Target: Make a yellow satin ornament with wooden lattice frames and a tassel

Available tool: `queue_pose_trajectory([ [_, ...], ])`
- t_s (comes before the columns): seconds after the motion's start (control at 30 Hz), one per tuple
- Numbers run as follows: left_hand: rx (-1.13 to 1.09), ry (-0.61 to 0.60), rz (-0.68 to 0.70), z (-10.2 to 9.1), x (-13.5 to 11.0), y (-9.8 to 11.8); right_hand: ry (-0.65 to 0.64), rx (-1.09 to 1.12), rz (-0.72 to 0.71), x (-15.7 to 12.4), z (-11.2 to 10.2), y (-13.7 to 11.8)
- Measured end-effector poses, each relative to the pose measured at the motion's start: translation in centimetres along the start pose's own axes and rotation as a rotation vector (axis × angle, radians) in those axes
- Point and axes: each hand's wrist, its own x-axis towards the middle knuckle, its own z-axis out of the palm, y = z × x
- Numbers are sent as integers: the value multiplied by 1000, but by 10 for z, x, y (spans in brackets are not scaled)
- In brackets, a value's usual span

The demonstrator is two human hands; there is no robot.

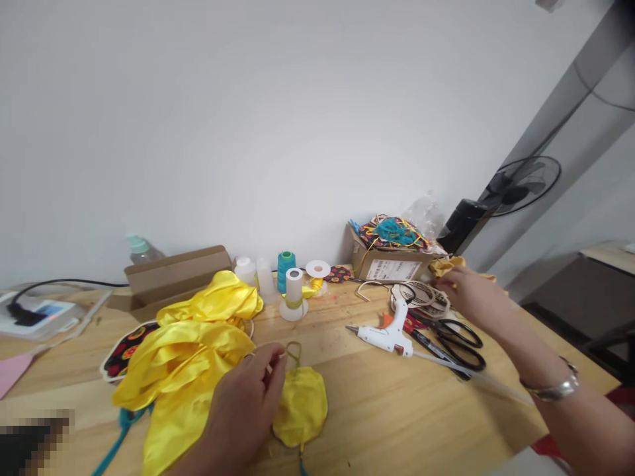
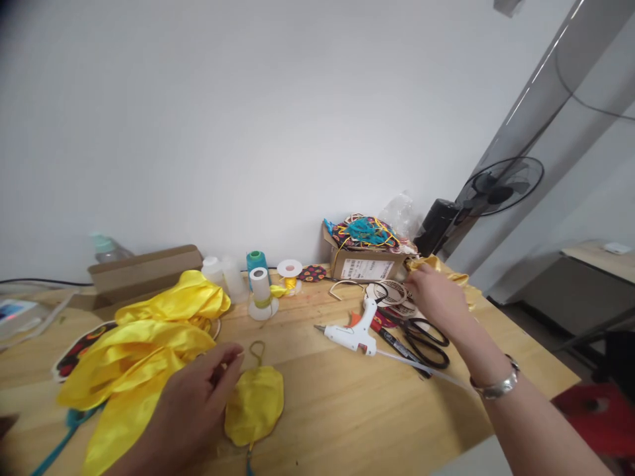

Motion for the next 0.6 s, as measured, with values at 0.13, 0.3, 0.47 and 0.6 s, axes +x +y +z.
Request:
queue_pose_trajectory([
  [0.13,-11,13,-20,-2,1,2,-159,0,-207,-2,19,-13],
  [0.3,-17,25,-16,-3,3,5,-175,-57,-327,0,28,-8],
  [0.47,-8,6,-27,-4,2,4,-142,-160,-471,3,11,-8],
  [0.6,-1,6,-24,-4,1,4,-56,-251,-529,9,-11,-7],
])
